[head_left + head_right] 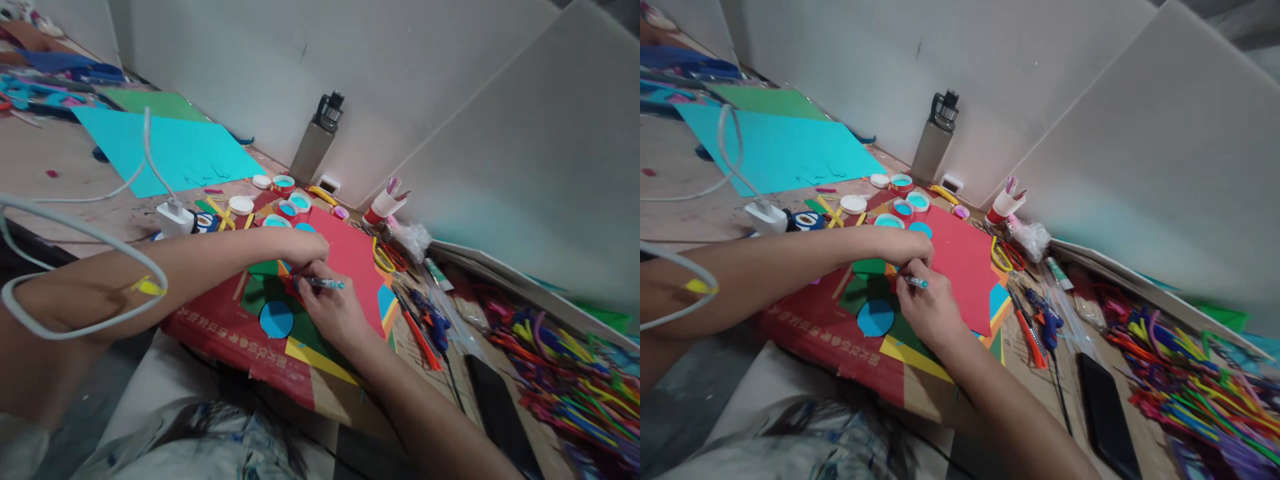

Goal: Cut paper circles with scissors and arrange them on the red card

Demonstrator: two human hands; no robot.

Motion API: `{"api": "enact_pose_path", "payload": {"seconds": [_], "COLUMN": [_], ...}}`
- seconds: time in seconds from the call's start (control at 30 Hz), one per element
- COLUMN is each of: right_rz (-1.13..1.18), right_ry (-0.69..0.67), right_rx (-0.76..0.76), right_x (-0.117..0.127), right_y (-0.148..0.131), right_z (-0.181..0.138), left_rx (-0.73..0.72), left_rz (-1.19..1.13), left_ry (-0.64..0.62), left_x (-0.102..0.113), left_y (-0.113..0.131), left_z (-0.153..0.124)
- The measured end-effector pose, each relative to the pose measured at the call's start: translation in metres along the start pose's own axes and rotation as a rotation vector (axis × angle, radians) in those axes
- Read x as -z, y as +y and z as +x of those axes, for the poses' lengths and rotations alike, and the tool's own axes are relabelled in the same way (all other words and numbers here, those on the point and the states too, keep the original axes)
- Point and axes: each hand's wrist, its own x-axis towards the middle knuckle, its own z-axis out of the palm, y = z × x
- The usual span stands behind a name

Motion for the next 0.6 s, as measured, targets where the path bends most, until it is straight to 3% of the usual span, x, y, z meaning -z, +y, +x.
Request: {"api": "enact_pose_path", "payload": {"seconds": [0.37, 0.6], "right_rz": [-0.006, 0.078], "right_ry": [-0.043, -0.064], "right_rx": [-0.02, -0.067], "right_x": [0.001, 0.006], "right_y": [-0.005, -0.009], "right_z": [-0.005, -0.015], "left_rx": [-0.009, -0.022], "left_rz": [-0.127, -0.028], "left_ry": [-0.001, 0.014], "left_x": [-0.006, -0.007], "left_y": [-0.005, -0.007], "left_z": [0.001, 0.003]}}
